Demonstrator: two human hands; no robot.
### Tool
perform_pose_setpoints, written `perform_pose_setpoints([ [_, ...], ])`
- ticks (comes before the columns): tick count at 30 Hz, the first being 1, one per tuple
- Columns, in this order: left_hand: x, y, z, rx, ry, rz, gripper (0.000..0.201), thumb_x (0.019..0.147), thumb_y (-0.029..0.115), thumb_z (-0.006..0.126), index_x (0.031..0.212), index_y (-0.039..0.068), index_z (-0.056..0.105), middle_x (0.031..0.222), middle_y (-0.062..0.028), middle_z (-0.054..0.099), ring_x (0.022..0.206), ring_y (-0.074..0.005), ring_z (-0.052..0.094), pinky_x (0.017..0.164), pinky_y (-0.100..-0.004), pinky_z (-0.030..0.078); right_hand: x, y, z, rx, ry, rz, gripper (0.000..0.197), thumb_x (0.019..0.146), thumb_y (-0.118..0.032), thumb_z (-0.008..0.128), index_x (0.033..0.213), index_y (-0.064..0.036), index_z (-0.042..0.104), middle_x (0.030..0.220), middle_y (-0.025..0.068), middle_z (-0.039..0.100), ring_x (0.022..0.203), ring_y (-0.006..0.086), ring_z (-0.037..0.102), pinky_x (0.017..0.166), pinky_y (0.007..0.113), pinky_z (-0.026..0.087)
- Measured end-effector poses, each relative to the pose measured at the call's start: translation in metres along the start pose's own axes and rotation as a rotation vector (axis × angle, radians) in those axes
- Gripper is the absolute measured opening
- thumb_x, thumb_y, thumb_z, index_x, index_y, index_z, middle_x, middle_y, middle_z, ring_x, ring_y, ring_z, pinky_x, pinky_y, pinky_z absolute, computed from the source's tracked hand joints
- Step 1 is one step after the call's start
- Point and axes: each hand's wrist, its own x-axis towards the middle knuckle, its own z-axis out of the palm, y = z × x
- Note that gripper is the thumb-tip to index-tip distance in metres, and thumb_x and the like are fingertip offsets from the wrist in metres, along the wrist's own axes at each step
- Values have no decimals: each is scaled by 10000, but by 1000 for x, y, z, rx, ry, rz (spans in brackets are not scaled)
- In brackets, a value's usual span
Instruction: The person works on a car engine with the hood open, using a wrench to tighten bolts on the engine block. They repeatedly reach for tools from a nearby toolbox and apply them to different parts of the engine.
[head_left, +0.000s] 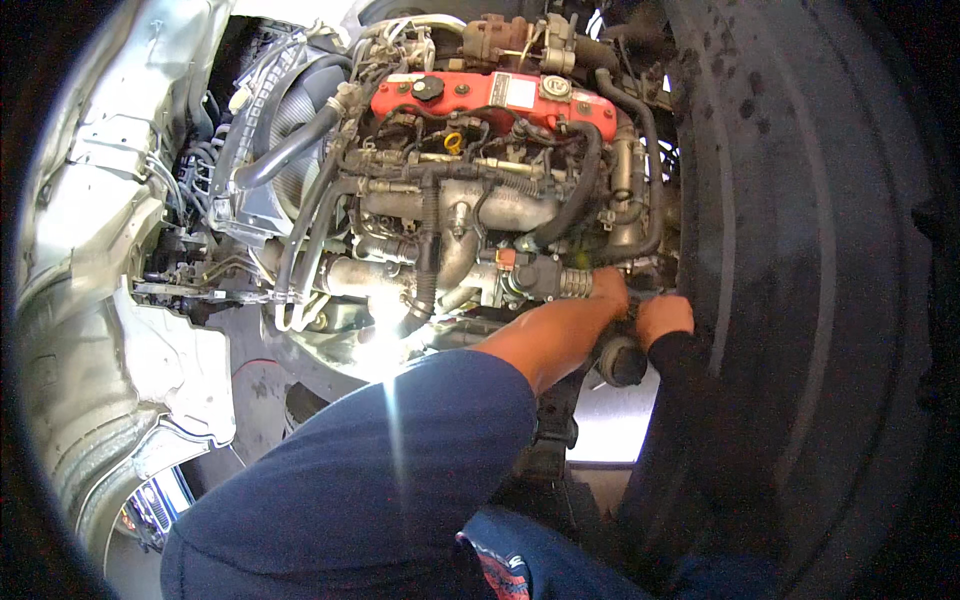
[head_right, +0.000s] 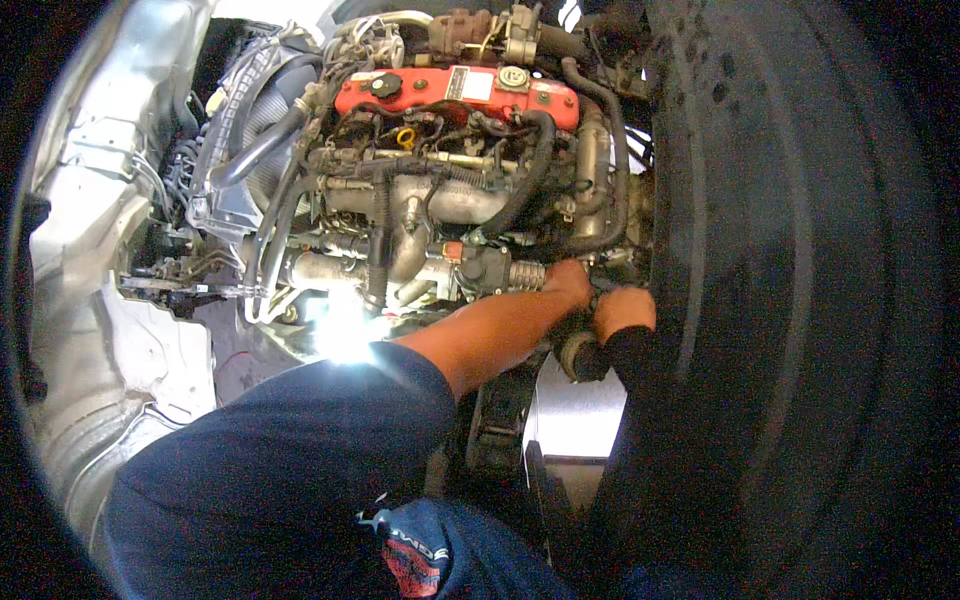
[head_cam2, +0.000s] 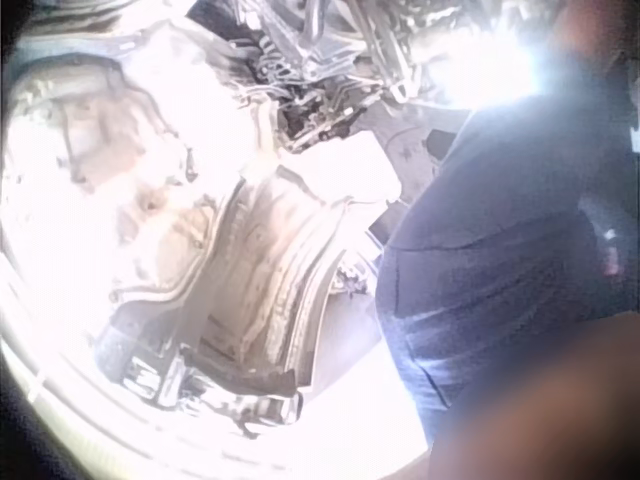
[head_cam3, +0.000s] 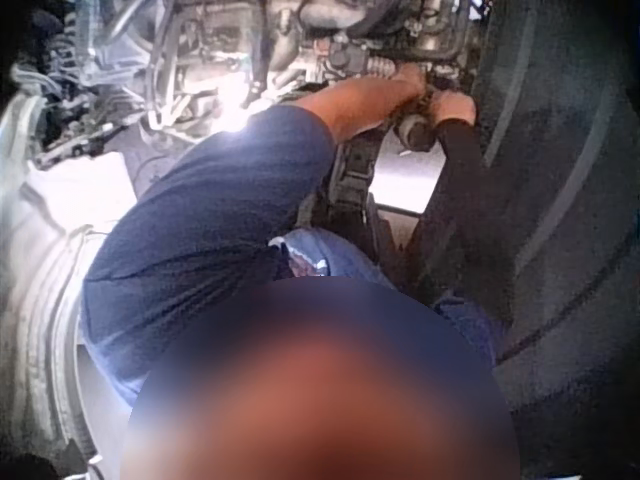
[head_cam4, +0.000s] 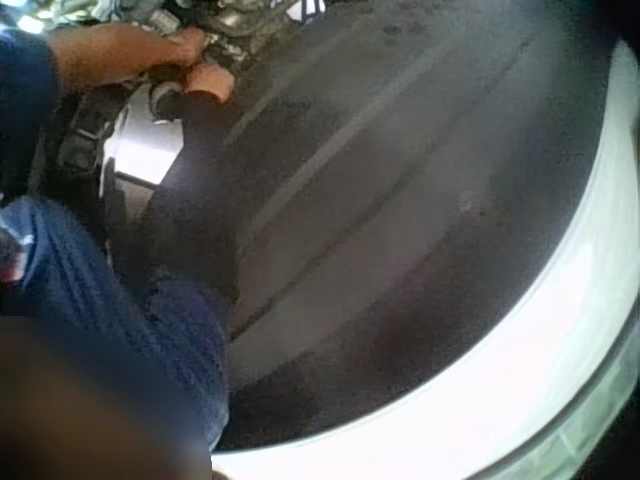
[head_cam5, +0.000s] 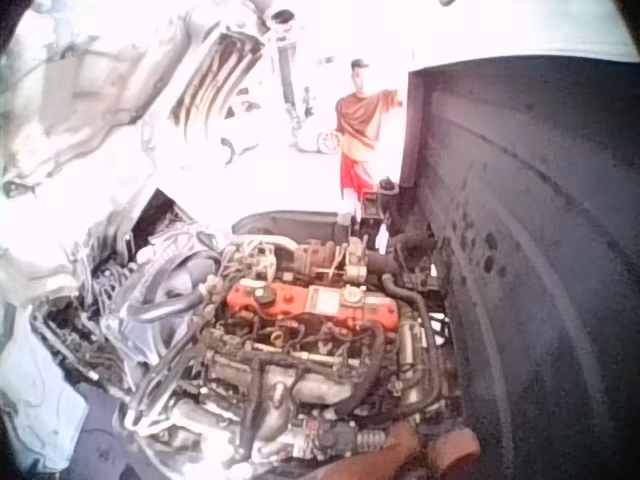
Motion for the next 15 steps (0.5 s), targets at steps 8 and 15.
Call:
perform_pose_setpoints([
  [8,18,-4,16,-93,57,-82,340,690,251,852,955,50,782,1052,-158,757,1001,-279,742,856,-402,603,12,52,50,81,41,-73,243,811,-317,716,870,-92,787,906,147,760,875,339,738,768,462,573],
  [15,16,-5,1,42,-46,58,345,733,283,817,966,32,779,1079,-168,753,1015,-301,738,873,-453,593,19,46,39,71,29,21,230,883,-279,641,923,-115,798,942,123,768,894,299,747,761,440,575],
])
